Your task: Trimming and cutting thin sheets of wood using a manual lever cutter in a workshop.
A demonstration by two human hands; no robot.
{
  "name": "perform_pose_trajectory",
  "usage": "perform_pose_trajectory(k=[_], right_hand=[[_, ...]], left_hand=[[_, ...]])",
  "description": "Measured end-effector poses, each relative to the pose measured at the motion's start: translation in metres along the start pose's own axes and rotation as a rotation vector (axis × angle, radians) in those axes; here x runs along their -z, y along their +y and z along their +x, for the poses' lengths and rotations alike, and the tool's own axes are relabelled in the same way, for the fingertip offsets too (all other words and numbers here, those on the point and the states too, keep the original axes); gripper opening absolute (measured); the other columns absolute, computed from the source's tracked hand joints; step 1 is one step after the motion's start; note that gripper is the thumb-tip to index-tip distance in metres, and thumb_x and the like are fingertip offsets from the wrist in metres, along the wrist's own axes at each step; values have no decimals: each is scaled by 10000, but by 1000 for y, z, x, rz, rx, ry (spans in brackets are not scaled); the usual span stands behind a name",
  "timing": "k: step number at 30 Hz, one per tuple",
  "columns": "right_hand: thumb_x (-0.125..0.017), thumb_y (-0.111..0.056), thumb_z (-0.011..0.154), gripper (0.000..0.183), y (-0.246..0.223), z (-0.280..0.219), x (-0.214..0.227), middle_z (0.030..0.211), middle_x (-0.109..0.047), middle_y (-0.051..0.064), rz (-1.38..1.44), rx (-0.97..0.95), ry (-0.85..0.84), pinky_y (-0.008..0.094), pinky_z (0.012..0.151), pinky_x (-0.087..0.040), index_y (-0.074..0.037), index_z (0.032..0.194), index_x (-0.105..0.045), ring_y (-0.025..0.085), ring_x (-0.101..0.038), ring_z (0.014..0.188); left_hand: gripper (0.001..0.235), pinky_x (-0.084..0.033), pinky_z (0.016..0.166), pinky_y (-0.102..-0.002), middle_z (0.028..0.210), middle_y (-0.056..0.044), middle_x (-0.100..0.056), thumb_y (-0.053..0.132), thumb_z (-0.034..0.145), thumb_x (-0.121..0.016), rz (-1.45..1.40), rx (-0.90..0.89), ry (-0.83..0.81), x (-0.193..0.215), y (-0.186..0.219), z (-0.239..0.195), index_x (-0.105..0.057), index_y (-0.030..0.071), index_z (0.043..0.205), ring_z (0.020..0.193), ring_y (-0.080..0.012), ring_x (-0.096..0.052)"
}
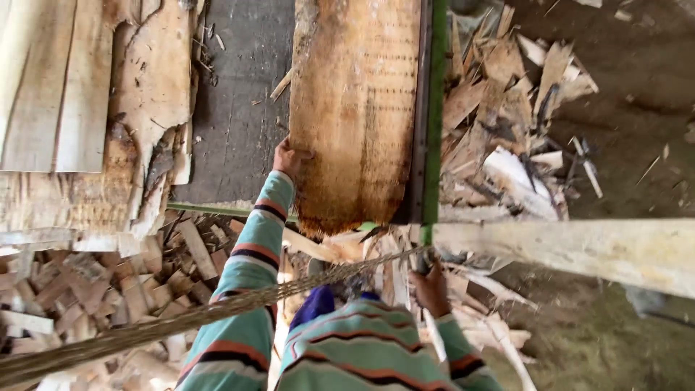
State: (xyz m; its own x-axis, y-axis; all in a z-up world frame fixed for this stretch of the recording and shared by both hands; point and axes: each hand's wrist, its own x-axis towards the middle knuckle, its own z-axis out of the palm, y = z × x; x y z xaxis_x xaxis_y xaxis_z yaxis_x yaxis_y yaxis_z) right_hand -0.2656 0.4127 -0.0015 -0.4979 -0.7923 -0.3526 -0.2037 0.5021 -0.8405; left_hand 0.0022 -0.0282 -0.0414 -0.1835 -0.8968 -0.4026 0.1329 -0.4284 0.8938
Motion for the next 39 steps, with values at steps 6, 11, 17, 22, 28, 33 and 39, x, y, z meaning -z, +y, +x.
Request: perform_pose_trajectory(k=[6,11,17,22,28,33,39], right_hand=[[-772,-286,864,434,-102,-41,82,815,-638,145,-87,-47,-12,436,615,-546,25,1123,-613,273,-619,685],[-634,-503,984,613,-69,-39,96,918,-692,180,792,-22,-193,430,581,-580,38,1269,-592,258,-653,673],[-625,-269,932,538,-59,-33,-26,1249,-650,142,186,72,-100,386,970,-546,31,1373,-555,245,-652,1137],[-745,-174,861,505,-100,-32,-55,1236,-671,143,490,-32,-123,380,950,-522,16,1310,-614,232,-655,1094],[-842,-169,778,414,-117,-19,-63,1075,-767,129,495,-71,-27,369,927,-533,24,1125,-725,223,-704,982],[-820,-157,779,307,-208,-40,-39,986,-794,98,324,113,82,349,856,-555,11,1031,-767,214,-725,886],[-787,-201,854,242,-313,-86,-21,835,-729,127,2,315,182,357,662,-555,-1,974,-723,199,-653,709]], left_hand=[[522,-641,850,-434,1093,-151,-747,-42,786,-764,41,0,-86,30,-3,-58,-625,-21,1288,953,-320,-724],[474,-621,882,-395,1100,-106,-747,-17,800,-775,-58,51,-115,68,-35,-154,-644,-23,1256,972,-259,-724],[357,-599,834,-389,1087,-123,-736,35,924,-771,-263,244,-12,92,-93,-200,-638,-77,1235,927,-234,-730],[408,-603,817,-370,1067,-101,-746,22,871,-753,-332,166,-15,85,-78,-220,-636,-22,1259,901,-224,-723],[434,-595,814,-361,1111,-116,-749,60,899,-735,-263,193,92,64,-53,-229,-628,7,1316,905,-233,-712],[488,-567,820,-391,1157,-112,-749,54,876,-697,-376,346,146,37,-61,-227,-603,101,1352,923,-259,-694],[442,-559,1004,-426,1323,-191,-630,184,993,-566,-635,429,-291,-49,-2,-245,-532,21,1402,1181,-315,-632]])
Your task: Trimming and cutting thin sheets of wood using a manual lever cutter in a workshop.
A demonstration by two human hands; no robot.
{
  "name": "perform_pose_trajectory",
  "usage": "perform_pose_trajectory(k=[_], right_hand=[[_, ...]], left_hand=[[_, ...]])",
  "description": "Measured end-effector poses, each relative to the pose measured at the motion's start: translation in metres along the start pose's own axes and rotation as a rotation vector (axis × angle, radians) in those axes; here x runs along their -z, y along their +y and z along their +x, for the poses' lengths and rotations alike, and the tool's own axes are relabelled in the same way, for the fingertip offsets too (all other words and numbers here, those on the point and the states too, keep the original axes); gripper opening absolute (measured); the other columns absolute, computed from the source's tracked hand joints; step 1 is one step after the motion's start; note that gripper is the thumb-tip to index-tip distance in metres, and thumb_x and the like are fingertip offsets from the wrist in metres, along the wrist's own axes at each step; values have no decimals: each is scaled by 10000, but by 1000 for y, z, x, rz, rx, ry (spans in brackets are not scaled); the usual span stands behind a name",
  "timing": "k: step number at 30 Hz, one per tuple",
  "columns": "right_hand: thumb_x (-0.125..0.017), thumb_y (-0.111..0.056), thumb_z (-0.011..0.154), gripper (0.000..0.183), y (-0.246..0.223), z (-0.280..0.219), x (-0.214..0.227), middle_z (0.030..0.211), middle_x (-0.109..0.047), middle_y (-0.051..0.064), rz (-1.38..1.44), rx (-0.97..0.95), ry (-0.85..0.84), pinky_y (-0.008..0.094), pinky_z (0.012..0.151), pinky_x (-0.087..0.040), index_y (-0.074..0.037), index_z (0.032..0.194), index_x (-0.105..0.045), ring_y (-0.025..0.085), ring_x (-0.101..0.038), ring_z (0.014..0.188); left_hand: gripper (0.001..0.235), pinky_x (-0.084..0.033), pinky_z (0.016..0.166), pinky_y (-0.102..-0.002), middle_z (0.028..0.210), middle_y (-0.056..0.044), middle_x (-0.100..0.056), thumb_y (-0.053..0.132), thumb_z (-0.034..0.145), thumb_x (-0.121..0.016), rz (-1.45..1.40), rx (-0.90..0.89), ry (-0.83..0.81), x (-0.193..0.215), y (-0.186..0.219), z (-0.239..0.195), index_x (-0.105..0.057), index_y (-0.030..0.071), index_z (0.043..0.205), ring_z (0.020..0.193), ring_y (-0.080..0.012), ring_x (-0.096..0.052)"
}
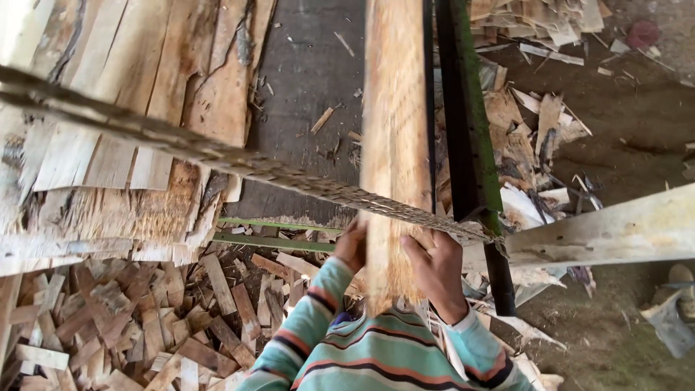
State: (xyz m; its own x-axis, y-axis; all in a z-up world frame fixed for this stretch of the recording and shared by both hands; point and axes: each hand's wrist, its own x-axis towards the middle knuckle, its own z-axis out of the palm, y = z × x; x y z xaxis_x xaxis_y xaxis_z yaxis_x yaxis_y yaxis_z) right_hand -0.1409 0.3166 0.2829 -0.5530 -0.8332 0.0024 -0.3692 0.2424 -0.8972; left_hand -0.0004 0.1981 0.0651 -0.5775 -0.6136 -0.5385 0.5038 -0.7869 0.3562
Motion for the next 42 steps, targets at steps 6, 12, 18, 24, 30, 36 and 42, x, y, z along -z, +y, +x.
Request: perform_pose_trajectory(k=[6,12,18,24,30,36,42], right_hand=[[-556,-386,1074,365,-33,13,-48,805,-727,131,-646,65,-344,391,686,-582,-82,988,-739,237,-706,685],[-702,-400,947,694,-7,-18,-59,1226,-652,317,-199,659,-496,463,875,-556,134,1365,-550,414,-678,1058],[-706,-321,908,614,58,-52,51,1221,-757,98,-37,10,-833,342,812,-656,-77,1449,-552,227,-795,956],[-707,-366,980,438,122,-39,132,1143,-782,112,-319,130,-50,314,756,-633,-91,1320,-684,173,-766,925],[-741,-293,912,442,138,-3,127,861,-643,102,-149,-427,-290,379,499,-559,-36,1224,-561,209,-618,620],[-711,-197,874,484,114,5,144,850,-607,144,19,-468,-274,366,411,-544,-14,1246,-462,202,-621,559],[-690,-182,889,488,108,2,142,888,-638,145,-41,-460,-289,357,395,-555,-1,1271,-445,184,-614,533]], left_hand=[[626,-417,1172,-315,1582,-52,-460,277,970,-564,222,-374,-250,16,7,42,-413,197,1572,1458,-176,-451],[628,-548,1017,-477,1304,-215,-625,501,1030,-533,43,-368,-112,68,44,-1,-545,-14,1390,1186,-347,-616],[411,-618,908,-482,1130,-106,-664,107,998,-665,95,-188,65,162,-2,30,-552,-9,1375,1049,-293,-669],[304,-632,944,-461,1131,-129,-749,-34,947,-583,283,-395,45,174,-17,65,-652,-61,1242,1031,-306,-734],[299,-608,931,-459,1202,-128,-722,176,1042,-526,600,-419,132,123,4,80,-674,-3,1230,1069,-292,-689],[400,-595,931,-425,1265,-109,-714,298,1054,-467,208,-231,161,72,28,72,-681,17,1240,1116,-257,-692],[491,-584,930,-397,1317,-93,-706,401,1064,-418,-99,-44,206,55,42,99,-687,34,1248,1155,-228,-694]])
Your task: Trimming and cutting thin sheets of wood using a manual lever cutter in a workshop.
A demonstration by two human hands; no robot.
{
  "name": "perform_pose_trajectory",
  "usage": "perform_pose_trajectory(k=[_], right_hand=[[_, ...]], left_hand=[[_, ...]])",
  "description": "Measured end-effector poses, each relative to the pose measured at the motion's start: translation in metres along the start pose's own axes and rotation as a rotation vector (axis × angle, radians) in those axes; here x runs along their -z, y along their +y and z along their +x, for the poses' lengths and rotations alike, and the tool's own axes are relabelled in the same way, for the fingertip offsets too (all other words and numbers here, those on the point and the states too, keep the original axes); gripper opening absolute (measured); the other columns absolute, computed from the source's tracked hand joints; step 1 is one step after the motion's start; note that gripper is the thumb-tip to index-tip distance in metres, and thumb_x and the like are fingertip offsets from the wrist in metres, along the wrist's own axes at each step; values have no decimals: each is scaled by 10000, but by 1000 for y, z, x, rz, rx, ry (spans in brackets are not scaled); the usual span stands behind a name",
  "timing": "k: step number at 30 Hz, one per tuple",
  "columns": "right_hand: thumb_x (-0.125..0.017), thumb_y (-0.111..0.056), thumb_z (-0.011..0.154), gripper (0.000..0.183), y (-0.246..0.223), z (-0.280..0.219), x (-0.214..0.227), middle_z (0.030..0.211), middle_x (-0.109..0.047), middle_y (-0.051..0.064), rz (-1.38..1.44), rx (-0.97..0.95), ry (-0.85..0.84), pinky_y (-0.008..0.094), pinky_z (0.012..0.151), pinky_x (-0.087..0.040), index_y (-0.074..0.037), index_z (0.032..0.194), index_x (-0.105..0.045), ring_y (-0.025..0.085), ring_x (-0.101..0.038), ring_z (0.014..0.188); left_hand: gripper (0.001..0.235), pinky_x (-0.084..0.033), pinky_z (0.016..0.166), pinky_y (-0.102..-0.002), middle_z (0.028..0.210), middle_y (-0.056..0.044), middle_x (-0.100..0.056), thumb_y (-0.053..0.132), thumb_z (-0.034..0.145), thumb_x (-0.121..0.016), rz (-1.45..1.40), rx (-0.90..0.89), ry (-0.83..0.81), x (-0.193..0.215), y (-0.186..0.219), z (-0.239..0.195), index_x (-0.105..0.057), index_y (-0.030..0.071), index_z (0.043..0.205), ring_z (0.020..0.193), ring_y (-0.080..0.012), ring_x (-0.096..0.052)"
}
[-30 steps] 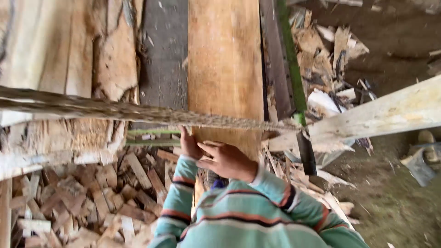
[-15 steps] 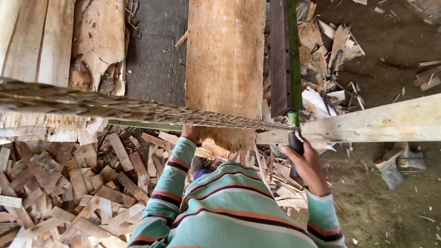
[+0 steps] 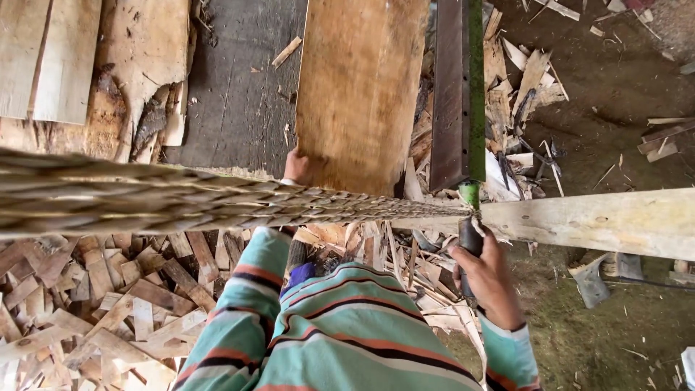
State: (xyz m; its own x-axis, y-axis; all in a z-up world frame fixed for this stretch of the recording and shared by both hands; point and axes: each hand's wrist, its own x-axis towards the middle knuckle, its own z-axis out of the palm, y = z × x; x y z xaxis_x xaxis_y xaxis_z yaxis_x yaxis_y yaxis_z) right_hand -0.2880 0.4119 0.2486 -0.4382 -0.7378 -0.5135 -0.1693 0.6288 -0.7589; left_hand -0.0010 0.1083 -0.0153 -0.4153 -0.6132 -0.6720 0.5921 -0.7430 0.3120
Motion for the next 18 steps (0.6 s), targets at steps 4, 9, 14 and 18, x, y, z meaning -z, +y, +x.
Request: perform_pose_trajectory(k=[4,9,14,18], right_hand=[[-683,-198,893,551,-1,0,-10,900,-646,126,-79,-46,49,343,420,-559,-9,1355,-449,186,-633,541],[-681,-221,902,560,-15,-5,4,901,-666,128,-163,-19,62,348,439,-564,-7,1373,-468,183,-651,567],[-674,-215,908,547,-25,-10,9,900,-665,121,-255,-25,78,368,447,-582,-17,1378,-477,200,-656,568],[-669,-175,894,567,-8,0,-13,879,-665,135,-179,-82,73,375,453,-584,-29,1398,-455,209,-663,566]], left_hand=[[204,-636,767,-423,987,-156,-770,6,891,-715,581,-500,-75,-4,-11,49,-656,-33,1082,827,-266,-735],[220,-631,754,-370,940,-131,-775,40,904,-789,1199,-742,-14,-8,-24,54,-640,-25,1051,792,-243,-732],[236,-654,653,-458,910,-167,-701,-134,845,-610,203,-336,69,-43,-28,9,-624,-23,1053,779,-303,-714],[257,-684,735,-437,985,-188,-713,-185,842,-644,90,-341,117,-23,-38,19,-616,-76,1073,827,-320,-737]])
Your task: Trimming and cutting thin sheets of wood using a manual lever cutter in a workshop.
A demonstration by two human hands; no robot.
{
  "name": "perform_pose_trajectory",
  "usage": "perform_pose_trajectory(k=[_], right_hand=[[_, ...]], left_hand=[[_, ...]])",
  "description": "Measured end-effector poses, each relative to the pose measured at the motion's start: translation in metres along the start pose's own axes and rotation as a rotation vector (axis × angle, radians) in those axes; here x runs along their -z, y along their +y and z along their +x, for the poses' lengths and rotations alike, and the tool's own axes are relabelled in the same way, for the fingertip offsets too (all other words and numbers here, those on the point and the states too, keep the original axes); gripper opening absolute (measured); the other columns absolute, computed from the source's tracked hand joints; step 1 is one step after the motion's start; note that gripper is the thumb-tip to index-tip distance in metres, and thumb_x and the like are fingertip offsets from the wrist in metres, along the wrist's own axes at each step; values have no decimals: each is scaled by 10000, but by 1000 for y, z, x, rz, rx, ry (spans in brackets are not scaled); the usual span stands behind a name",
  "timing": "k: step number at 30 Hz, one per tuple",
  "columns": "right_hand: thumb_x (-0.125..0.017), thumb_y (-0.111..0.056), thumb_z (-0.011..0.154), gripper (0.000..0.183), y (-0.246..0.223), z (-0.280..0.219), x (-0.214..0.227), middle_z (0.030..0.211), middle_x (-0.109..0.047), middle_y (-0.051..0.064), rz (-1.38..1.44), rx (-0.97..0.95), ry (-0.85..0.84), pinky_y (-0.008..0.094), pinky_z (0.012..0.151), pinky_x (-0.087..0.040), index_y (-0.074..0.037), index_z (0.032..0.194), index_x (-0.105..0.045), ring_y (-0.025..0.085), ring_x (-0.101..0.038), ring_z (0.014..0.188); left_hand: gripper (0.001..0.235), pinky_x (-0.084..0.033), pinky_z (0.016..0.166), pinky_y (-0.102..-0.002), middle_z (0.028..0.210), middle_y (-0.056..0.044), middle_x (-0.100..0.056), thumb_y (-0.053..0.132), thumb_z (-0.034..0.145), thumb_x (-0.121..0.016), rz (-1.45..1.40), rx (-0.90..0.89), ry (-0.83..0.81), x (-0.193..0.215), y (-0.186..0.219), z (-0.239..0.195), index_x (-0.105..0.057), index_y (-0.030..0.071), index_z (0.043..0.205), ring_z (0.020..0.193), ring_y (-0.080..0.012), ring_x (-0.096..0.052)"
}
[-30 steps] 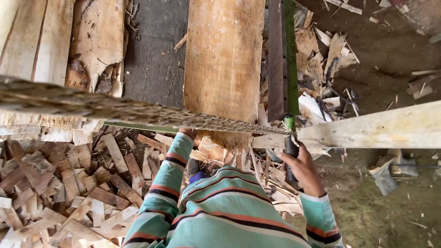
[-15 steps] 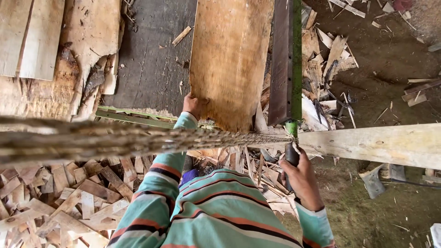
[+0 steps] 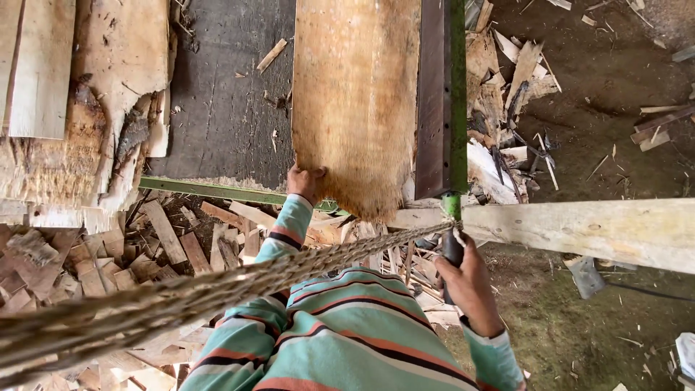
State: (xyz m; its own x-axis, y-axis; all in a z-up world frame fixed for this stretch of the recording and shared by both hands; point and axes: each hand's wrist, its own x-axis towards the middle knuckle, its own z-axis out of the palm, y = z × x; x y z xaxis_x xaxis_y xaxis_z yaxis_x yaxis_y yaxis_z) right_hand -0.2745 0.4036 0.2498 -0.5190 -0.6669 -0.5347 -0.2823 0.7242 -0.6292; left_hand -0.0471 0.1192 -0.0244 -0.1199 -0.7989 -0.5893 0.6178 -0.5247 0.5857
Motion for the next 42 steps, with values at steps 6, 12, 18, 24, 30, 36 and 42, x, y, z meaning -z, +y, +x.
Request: perform_pose_trajectory(k=[6,12,18,24,30,36,42], right_hand=[[-685,-204,890,598,27,8,16,873,-651,113,-118,173,-19,341,443,-610,-5,1391,-426,174,-673,547],[-685,-178,873,581,-3,-1,27,815,-618,137,49,22,-22,383,433,-554,-48,1390,-454,212,-628,500],[-753,-156,821,727,204,127,-149,919,-655,107,233,286,81,388,635,-536,-37,1475,-459,217,-622,749],[-770,-224,813,803,156,117,-129,925,-723,108,208,237,26,395,593,-549,-33,1491,-385,237,-659,707],[-720,-239,831,503,8,24,-8,689,-574,49,280,-4,-62,353,416,-544,-29,1253,-545,173,-598,457],[-767,-223,824,419,-3,14,8,661,-603,90,197,12,-59,351,440,-520,50,1106,-621,188,-610,488],[-760,-231,786,428,46,41,-21,692,-599,76,316,17,-91,361,430,-502,-17,1117,-594,196,-585,468]], left_hand=[[294,-683,770,-402,1024,-183,-736,-151,854,-656,154,35,7,1,9,-10,-620,-67,1133,844,-287,-760],[345,-662,781,-418,1006,-151,-710,-180,822,-642,91,-37,-47,16,-3,28,-606,-52,1140,853,-295,-719],[217,-544,802,-358,977,-106,-638,27,963,-553,268,-249,-275,54,-21,67,-567,16,1179,821,-224,-581],[303,-493,610,-390,759,-31,-594,294,933,-782,518,9,-177,32,45,36,-612,80,1065,628,-211,-550],[564,-249,289,-309,413,68,-371,674,873,-654,132,284,-244,35,90,73,-782,144,1018,304,-119,-311],[525,-408,399,-337,701,-52,-700,587,935,-694,569,293,-302,-37,111,114,-729,63,950,497,-191,-588],[209,-524,803,-275,1037,-102,-692,226,922,-742,1323,-681,-345,-3,81,135,-787,47,1020,851,-198,-629]])
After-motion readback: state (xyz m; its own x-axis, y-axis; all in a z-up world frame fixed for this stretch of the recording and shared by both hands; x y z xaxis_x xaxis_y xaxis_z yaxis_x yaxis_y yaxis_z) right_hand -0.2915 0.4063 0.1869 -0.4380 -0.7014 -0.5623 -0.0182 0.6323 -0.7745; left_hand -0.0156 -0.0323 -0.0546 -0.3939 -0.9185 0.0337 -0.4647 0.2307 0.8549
